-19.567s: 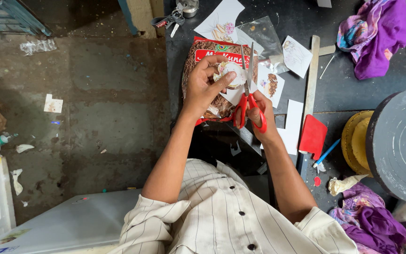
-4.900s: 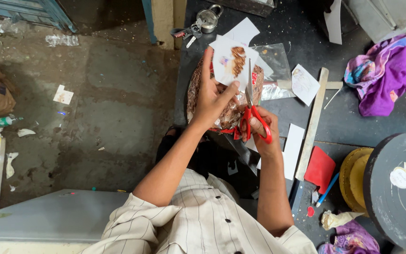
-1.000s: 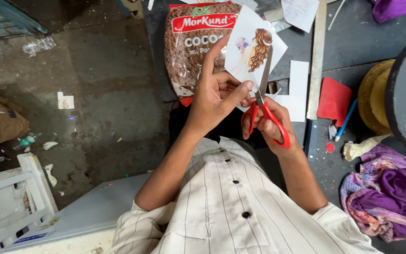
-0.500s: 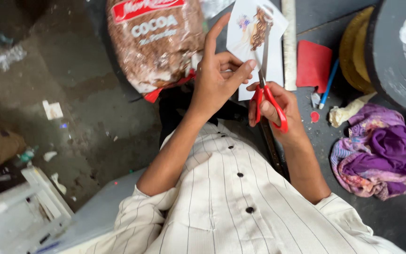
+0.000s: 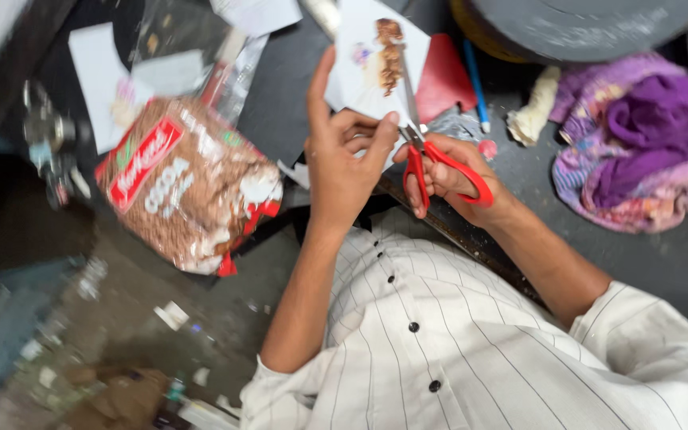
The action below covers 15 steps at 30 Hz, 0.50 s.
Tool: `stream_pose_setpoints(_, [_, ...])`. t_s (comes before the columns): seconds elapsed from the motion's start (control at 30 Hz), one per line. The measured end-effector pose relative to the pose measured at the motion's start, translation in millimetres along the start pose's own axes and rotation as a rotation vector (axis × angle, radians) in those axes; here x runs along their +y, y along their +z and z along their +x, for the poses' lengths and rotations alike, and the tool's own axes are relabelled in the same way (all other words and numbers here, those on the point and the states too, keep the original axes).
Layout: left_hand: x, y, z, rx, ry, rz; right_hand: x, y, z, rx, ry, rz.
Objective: The person uses red-handled scissors to cut out a printed image of a hairstyle from a white piece of paper. They hold the paper with their left hand and carefully trim the edges with the scissors in their right hand, working over a cluttered table.
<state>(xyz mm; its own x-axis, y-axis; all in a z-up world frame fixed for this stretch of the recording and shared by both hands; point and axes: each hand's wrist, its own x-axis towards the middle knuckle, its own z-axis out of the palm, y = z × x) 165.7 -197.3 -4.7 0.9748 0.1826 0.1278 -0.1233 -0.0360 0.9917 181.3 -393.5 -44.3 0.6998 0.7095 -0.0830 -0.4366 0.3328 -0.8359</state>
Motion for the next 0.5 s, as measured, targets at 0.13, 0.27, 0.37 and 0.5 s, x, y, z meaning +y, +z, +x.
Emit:
stream_pose_setpoints(0.13, [5.7, 14.2, 0.3, -0.005, -0.098, -0.146, -2.1, -7.0, -4.7, -0.02, -0.087, -0.076])
stream_pose_setpoints(0.27, [10.9, 24.0, -2.3, 0.048, -0.139, -0.22, -5.8, -5.6, -6.5, -0.027, -0.1, -0.052])
stream_pose_setpoints(0.37, [15.3, 29.1, -3.2, 0.055, -0.089, -0.226, -7.7, -7.6, -7.4, -0.054, -0.111, -0.05])
stream_pose_setpoints(0.5, [14.2, 36.2, -8.1, 0.055, -0.07, -0.217, -4.9, -17.7, -10.8, -0.075, -0.123, -0.02])
